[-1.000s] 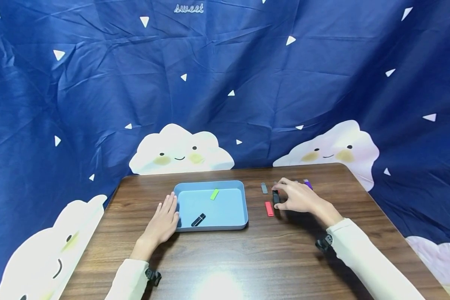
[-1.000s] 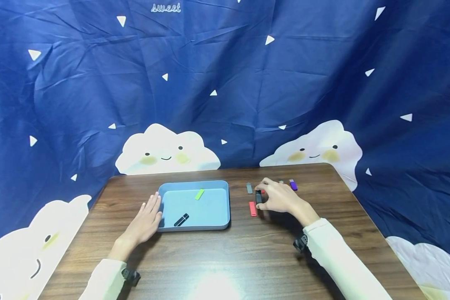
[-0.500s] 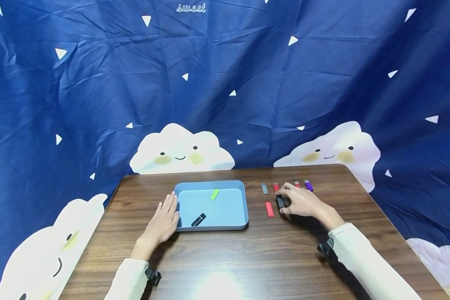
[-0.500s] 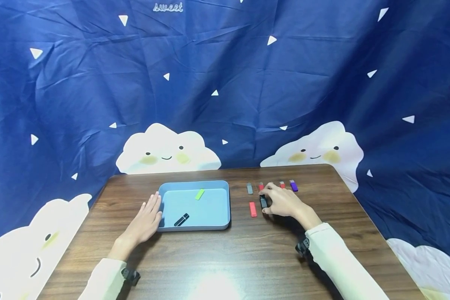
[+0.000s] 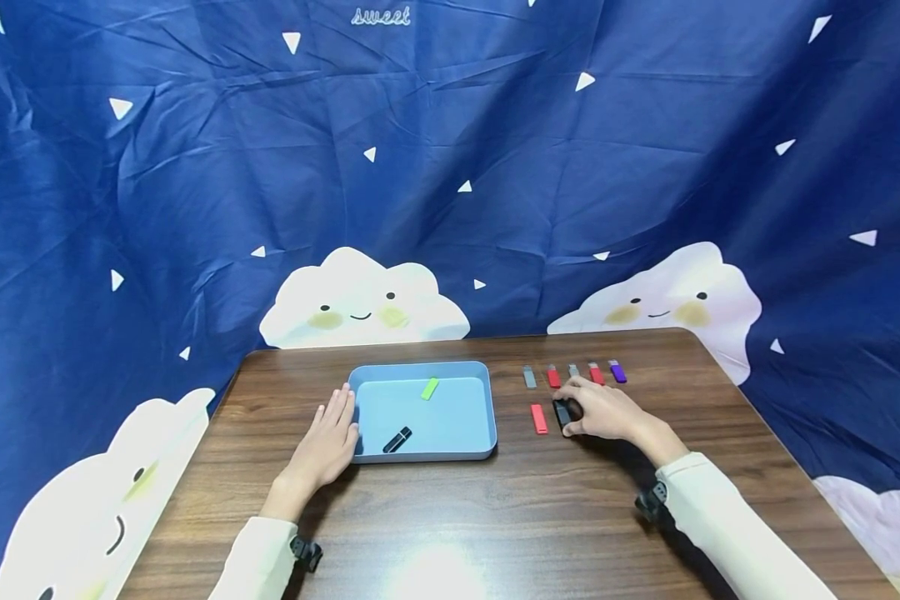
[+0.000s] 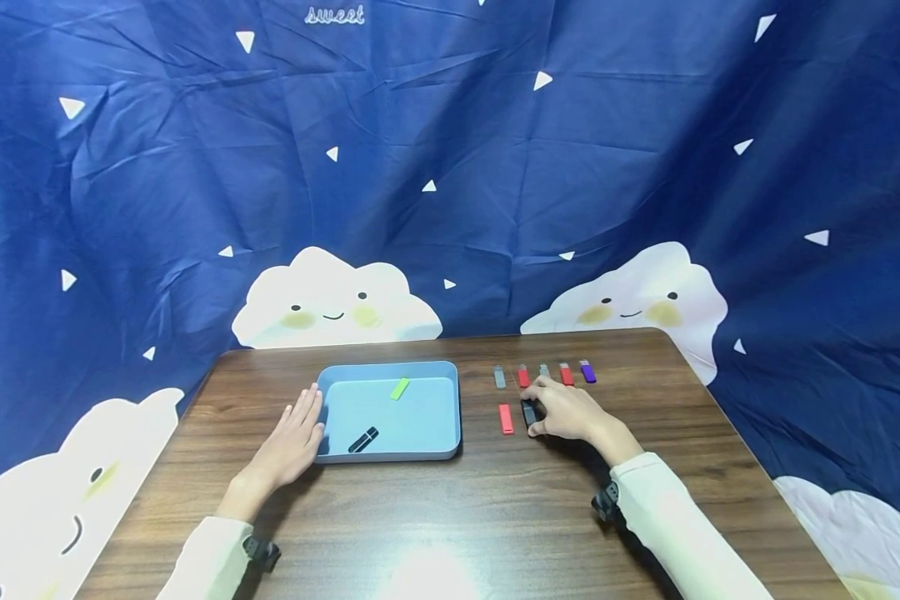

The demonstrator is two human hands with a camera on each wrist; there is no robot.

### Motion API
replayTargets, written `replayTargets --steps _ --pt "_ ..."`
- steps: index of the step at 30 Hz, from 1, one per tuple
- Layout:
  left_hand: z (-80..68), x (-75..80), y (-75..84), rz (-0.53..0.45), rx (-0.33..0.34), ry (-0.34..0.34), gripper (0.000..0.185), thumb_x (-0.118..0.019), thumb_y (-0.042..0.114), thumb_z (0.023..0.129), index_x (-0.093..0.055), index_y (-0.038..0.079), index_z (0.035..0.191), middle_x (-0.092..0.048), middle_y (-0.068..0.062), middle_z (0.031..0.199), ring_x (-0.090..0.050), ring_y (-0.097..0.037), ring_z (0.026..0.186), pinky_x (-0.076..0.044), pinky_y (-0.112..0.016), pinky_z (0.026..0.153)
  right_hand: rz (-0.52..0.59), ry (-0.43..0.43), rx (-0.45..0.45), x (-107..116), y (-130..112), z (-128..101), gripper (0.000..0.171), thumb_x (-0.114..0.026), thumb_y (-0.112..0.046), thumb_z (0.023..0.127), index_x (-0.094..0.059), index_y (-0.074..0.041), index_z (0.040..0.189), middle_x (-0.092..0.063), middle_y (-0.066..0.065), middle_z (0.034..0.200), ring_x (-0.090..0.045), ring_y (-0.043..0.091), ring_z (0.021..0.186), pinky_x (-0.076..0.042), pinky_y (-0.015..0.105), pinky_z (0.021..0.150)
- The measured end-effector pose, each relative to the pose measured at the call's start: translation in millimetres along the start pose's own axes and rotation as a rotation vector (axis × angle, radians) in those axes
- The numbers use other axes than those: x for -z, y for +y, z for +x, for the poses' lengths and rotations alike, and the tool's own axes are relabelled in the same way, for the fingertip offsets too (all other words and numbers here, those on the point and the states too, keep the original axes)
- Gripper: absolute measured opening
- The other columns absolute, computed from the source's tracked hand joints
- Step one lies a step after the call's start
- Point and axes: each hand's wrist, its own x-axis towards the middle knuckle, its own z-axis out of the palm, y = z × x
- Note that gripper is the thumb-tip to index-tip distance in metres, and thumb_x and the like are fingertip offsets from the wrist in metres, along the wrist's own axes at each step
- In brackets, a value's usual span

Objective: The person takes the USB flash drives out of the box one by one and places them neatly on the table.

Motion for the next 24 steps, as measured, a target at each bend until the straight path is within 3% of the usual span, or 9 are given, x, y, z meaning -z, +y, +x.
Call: replayTargets --steps 24 --pt "-3.2 1.1 2.4 -0.026 -0.008 0.014 0.061 -0.039 0.018 0.111 -0.026 -0.012 0.163 -0.019 -0.027 0.176 -0.023 -0.047 0.162 -0.022 -0.066 0.131 0.044 -0.019 -0.025 -10.4 7.1 -1.9 0.059 -0.09 -0.036 0.083 -0.072 -0.012 0.133 -0.066 0.008 0.132 -0.071 0.027 0.105 -0.06 0.056 0.086"
